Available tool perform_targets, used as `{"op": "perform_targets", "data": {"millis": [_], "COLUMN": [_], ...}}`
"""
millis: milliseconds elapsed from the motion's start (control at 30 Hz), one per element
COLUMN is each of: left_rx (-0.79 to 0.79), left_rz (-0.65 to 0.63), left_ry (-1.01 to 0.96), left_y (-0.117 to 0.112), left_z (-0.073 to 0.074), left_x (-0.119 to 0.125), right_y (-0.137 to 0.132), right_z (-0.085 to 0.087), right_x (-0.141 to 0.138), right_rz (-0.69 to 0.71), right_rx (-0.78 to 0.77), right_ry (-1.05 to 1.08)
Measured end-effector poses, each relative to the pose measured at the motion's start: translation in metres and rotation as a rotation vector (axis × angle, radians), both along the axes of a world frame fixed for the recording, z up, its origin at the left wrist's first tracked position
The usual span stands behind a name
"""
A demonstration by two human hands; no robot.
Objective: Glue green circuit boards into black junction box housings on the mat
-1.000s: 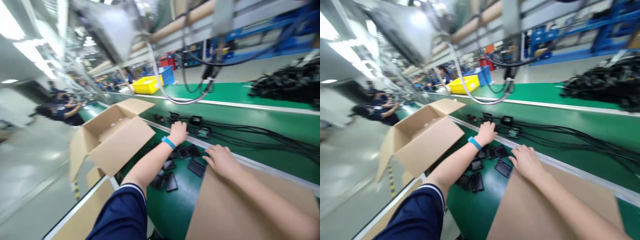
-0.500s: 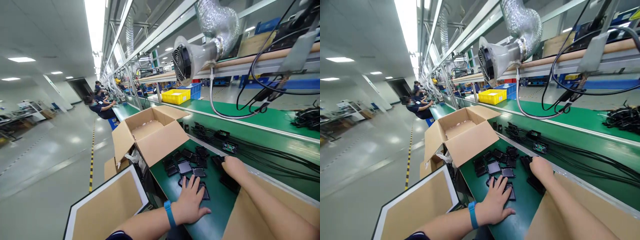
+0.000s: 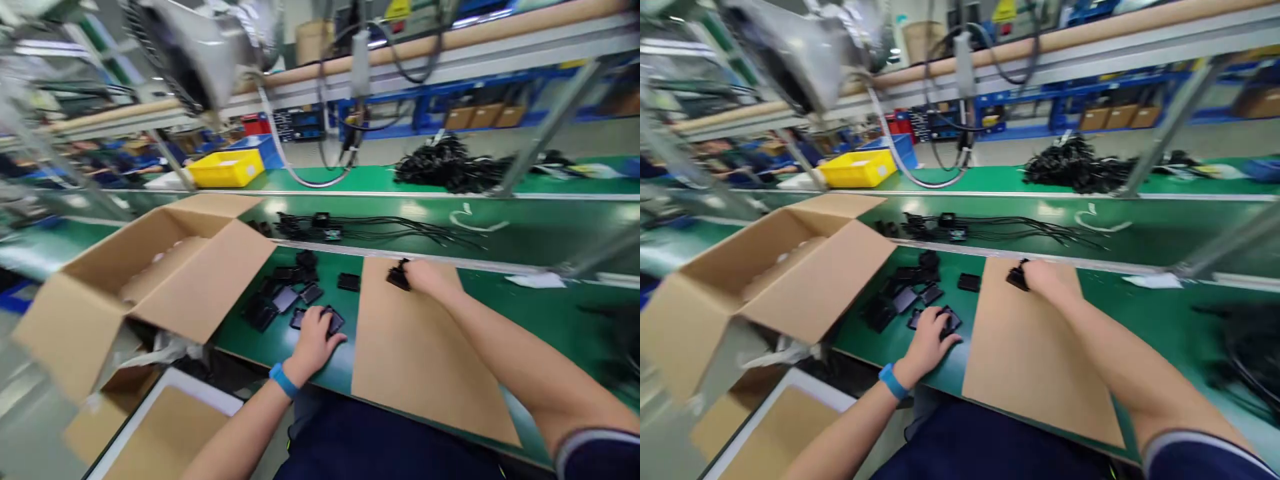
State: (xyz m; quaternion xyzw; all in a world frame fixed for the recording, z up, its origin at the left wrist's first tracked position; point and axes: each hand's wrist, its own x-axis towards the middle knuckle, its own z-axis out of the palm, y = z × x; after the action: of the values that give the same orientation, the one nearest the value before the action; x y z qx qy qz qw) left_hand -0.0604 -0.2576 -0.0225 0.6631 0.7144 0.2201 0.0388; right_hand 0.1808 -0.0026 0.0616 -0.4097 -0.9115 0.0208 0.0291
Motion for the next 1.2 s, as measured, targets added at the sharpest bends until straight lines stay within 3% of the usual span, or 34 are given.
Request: {"op": "perform_targets", "data": {"millis": [100, 233, 367, 433, 533, 667, 833, 967, 1100, 1200], "left_rx": [-0.015, -0.114, -0.293, -0.346, -0.332, -0.290, -0.189, -0.186, -0.322, -0.383], "left_rz": [-0.150, -0.278, -0.349, -0.360, -0.376, -0.409, -0.372, -0.295, -0.381, -0.466], "left_ry": [0.113, 0.386, 0.564, 0.631, 0.669, 0.525, 0.322, 0.229, 0.165, 0.211], "left_y": [-0.007, -0.016, -0.002, 0.007, 0.017, 0.028, 0.038, 0.046, 0.066, 0.082], "left_z": [0.007, 0.025, 0.038, 0.040, 0.041, 0.038, 0.031, 0.042, 0.052, 0.049], "left_x": [-0.017, -0.042, -0.048, -0.046, -0.043, -0.044, -0.040, 0.005, 0.092, 0.145], "right_y": [0.005, -0.024, -0.058, -0.064, -0.064, -0.054, -0.026, -0.005, 0.009, 0.007], "right_z": [-0.015, -0.031, -0.039, -0.042, -0.049, -0.064, -0.080, -0.079, -0.072, -0.062], "right_x": [-0.021, -0.072, -0.104, -0.092, -0.045, 0.010, 0.020, 0.033, 0.055, 0.074], "right_rz": [-0.065, 0.109, 0.199, 0.197, 0.188, 0.146, 0.033, 0.112, 0.282, 0.250], "right_rx": [-0.035, -0.056, -0.077, -0.071, -0.058, 0.024, -0.058, -0.080, -0.115, -0.154], "right_ry": [-0.021, 0.076, 0.119, 0.139, 0.166, 0.227, 0.343, 0.365, 0.374, 0.391]}}
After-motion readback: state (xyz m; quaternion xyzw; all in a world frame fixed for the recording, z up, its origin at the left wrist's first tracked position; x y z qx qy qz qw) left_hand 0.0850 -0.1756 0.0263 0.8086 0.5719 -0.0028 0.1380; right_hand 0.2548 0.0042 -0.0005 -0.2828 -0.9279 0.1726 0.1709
